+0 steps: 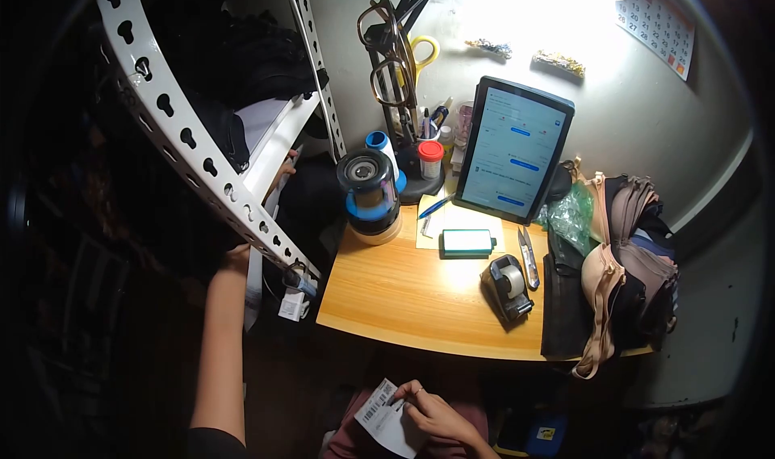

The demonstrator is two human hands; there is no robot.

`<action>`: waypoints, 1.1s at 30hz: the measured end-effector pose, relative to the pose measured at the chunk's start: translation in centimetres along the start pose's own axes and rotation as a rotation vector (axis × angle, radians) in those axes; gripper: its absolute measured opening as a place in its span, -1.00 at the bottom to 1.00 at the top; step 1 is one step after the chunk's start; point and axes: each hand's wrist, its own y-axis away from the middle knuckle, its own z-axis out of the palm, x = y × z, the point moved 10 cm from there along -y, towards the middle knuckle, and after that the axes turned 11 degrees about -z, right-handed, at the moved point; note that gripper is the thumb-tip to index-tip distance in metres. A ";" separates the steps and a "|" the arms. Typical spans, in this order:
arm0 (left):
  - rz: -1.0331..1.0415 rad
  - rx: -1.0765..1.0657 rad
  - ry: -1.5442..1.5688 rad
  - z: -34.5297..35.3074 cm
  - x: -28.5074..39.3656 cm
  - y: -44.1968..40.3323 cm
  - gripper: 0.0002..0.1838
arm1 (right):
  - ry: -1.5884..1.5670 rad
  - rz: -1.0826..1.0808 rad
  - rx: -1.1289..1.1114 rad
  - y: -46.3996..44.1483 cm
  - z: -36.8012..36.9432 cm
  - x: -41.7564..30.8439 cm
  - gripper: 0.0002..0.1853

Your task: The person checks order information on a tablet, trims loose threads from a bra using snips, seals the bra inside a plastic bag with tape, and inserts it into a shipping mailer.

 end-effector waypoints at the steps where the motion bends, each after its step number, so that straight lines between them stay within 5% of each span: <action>1: 0.000 0.002 0.007 -0.1 -0.5 0.4 -0.68 | 0.001 0.000 0.003 0.1 -0.1 -0.2 -0.73; 17: -0.168 0.106 0.058 -1.4 -11.9 4.7 -0.68 | 0.021 -0.010 -0.067 0.4 1.0 -0.2 -0.78; 33: -0.188 0.134 0.026 3.7 -8.6 3.0 -0.68 | 0.045 0.071 -0.116 -1.1 2.0 0.5 -0.78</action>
